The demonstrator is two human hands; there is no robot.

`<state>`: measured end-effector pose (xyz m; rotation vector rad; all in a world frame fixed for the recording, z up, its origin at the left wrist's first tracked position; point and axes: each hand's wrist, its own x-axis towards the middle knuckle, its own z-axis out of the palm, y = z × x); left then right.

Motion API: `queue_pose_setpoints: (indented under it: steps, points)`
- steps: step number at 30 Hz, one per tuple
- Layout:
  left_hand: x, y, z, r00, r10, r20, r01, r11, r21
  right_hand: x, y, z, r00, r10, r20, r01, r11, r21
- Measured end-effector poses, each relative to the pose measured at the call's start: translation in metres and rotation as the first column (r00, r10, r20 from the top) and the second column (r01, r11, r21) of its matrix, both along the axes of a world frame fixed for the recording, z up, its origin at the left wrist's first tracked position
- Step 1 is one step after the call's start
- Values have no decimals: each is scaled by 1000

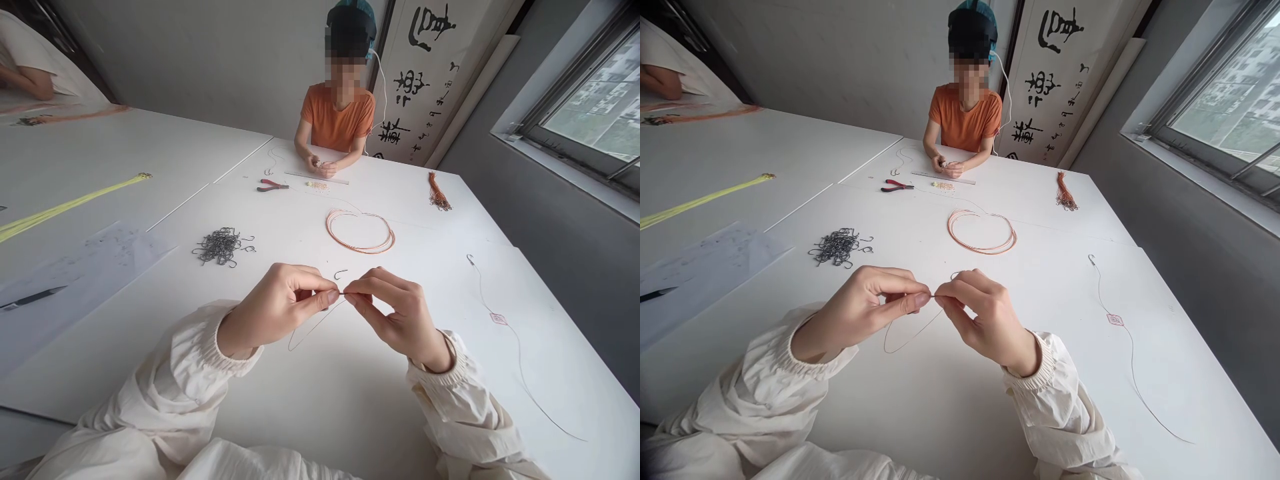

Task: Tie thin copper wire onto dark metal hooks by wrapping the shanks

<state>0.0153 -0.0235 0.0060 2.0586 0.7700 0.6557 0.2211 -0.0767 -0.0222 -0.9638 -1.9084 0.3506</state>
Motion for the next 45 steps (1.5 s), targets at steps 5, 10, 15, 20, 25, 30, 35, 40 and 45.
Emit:
queue_pose_setpoints:
  steps: [5, 10, 15, 20, 25, 30, 35, 40, 45]
  points:
    - [-1, 2, 5, 997, -69, 33, 75, 967, -244, 0, -1, 0, 1000, 16, 9, -16, 1000, 21]
    - [-4, 5, 7, 998, -44, 43, 55, 944, -324, 2, -1, 0, 1000, 4, 12, -4, 1000, 4]
    - [0, 3, 6, 994, -101, 50, 110, 966, -234, 0, -1, 0, 1000, 16, 4, -16, 1000, -2]
    - [2, 0, 1, 999, -19, 51, 21, 999, -47, 1, -1, 4, 998, 30, -47, -35, 995, -95]
    - [1, -1, 0, 997, 2, 72, -5, 999, 35, 16, 2, 12, 985, 74, -158, -126, 928, -351]
    - [1, 1, 1, 986, 63, 157, -70, 997, 37, 24, 20, 3, 911, 27, -411, -241, 844, -479]
    - [3, 6, -3, 951, 190, 244, -210, 976, 55, 6, 22, -10, 926, -43, -375, -127, 900, -418]
    - [4, 8, -6, 946, 196, 257, -217, 975, 56, -4, 3, -2, 980, -69, -188, 23, 972, -236]
    - [5, 8, -2, 953, 132, 274, -106, 989, -107, 2, 5, 0, 967, -93, -237, 32, 968, -247]
